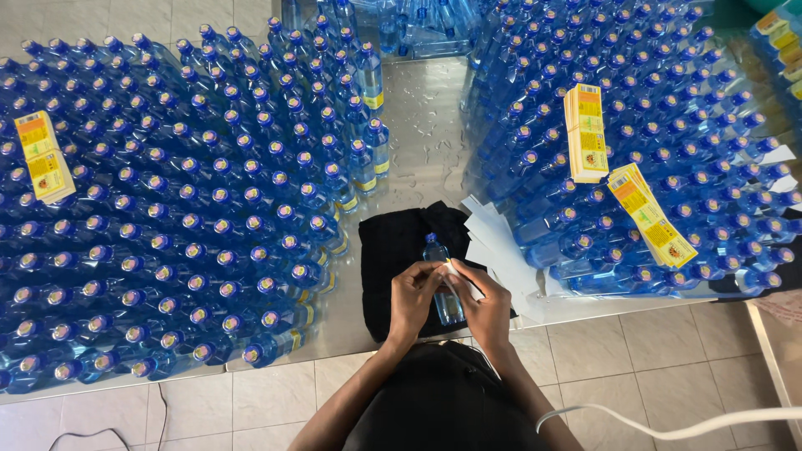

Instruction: The person repeatedly picks up blue plastic bottles from a large stack, places them on a black cloth, and applies yellow labels to them by hand. After labeling, the person places the bottles back onto the stack. The process is repeated continuously throughout the video.

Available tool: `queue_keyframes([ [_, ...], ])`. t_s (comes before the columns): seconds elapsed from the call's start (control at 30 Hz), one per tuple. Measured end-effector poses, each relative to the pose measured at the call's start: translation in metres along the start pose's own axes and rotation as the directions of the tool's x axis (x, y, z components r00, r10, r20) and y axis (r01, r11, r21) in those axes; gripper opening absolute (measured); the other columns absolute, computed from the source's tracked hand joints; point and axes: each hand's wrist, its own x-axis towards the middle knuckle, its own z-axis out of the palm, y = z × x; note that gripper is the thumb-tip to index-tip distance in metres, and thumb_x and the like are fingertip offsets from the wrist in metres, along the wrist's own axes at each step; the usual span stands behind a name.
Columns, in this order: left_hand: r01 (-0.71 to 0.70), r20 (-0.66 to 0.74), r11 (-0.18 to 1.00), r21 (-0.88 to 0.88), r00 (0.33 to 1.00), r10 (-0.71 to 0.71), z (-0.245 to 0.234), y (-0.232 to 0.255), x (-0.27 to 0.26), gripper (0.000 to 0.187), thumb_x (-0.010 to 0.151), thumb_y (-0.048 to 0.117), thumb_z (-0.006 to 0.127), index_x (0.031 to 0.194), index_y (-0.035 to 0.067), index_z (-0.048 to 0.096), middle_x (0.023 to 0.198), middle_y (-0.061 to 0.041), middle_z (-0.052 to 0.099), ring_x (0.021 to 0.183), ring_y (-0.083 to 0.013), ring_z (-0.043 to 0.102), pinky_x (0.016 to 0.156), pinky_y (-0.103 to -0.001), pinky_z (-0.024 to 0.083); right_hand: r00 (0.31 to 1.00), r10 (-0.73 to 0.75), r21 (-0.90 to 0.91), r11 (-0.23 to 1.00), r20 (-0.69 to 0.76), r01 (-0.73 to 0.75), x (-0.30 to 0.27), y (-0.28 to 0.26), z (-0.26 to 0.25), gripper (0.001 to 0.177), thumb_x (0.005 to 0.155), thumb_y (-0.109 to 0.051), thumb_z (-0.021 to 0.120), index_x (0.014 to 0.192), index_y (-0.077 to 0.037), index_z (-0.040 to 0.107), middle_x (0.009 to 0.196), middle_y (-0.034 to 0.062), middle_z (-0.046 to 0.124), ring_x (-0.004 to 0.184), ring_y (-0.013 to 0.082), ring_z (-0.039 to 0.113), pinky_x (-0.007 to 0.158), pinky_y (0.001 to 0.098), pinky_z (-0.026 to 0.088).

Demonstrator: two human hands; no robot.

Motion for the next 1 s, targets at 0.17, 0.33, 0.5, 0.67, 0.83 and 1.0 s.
queue_keyframes([
  [0.17, -0.023, -0.016, 1.0, -0.002, 1.0, 0.023, -0.002, -0.021, 0.008, 0.021, 0.107, 0.011, 0.073, 0.12, -0.005, 0.078, 0.098, -0.013, 0.074, 0.091, -0.0152, 0.075, 0.084, -0.034, 0.066, 0.981, 0.166, 0.144, 0.973, 0.104, -0.18, 0.009, -0.016, -0.014, 0.04, 0.103, -0.019, 0.078, 0.141, -0.007, 0.076, 0.123, 0.0207, 0.083, 0.118, 0.0372, 0.078, 0.102, 0.0524, 0.063],
  [0.33, -0.071, 0.072, 0.997, 0.027, 0.995, 0.069, -0.001, -0.023, 0.015, 0.038, 0.108, 0.018, 0.073, 0.142, 0.002, 0.07, 0.103, -0.016, 0.073, 0.09, -0.0188, 0.074, 0.083, -0.034, 0.065, 0.905, 0.399, 0.344, 0.838, 0.145, -0.424, 0.016, 0.03, -0.017, 0.037, 0.096, -0.016, 0.086, 0.132, -0.01, 0.08, 0.1, 0.007, 0.07, 0.097, 0.0162, 0.066, 0.09, 0.0376, 0.061],
  [0.5, -0.1, 0.219, 0.989, 0.111, 0.973, 0.074, -0.004, -0.038, 0.011, 0.075, 0.097, 0.024, 0.086, 0.16, -0.001, 0.054, 0.118, -0.03, 0.073, 0.109, -0.042, 0.076, 0.092, -0.052, 0.062, 0.876, 0.476, 0.671, 0.674, -0.076, -0.308, 0.033, 0.041, -0.029, 0.019, 0.099, -0.005, 0.081, 0.116, -0.008, 0.072, 0.1, 0.003, 0.067, 0.094, 0.0147, 0.066, 0.092, 0.0346, 0.062],
  [0.67, -0.026, 0.019, 0.999, 0.026, 0.999, 0.026, -0.015, -0.035, 0.006, 0.053, 0.093, 0.01, 0.087, 0.14, -0.004, 0.067, 0.107, -0.021, 0.076, 0.089, -0.0241, 0.074, 0.084, -0.04, 0.062, 0.867, 0.477, 0.757, 0.618, -0.143, -0.215, 0.041, 0.046, -0.053, 0.027, 0.101, -0.004, 0.077, 0.123, -0.008, 0.061, 0.108, 0.0063, 0.068, 0.1, 0.0189, 0.073, 0.094, 0.0419, 0.067],
  [0.83, -0.017, -0.059, 0.999, 0.037, 0.998, 0.019, -0.011, -0.016, 0.008, 0.038, 0.097, 0.009, 0.084, 0.131, -0.001, 0.069, 0.103, -0.018, 0.079, 0.084, -0.0195, 0.071, 0.081, -0.035, 0.06, 0.945, -0.232, -0.113, 0.971, -0.23, 0.211, 0.035, 0.047, -0.057, 0.053, 0.095, -0.018, 0.086, 0.14, -0.005, 0.061, 0.143, 0.018, 0.057, 0.136, 0.0371, 0.06, 0.114, 0.0511, 0.054],
  [1.0, -0.018, 0.011, 0.993, 0.121, 1.0, 0.017, 0.008, -0.01, 0.005, 0.037, 0.097, 0.013, 0.086, 0.129, 0.0, 0.072, 0.105, -0.023, 0.081, 0.086, -0.0246, 0.075, 0.078, -0.038, 0.06, 0.801, -0.56, -0.224, 0.769, 0.214, 0.598, 0.034, 0.021, -0.048, 0.047, 0.09, -0.028, 0.089, 0.134, -0.015, 0.078, 0.141, 0.0092, 0.071, 0.132, 0.0338, 0.067, 0.111, 0.0474, 0.057],
])
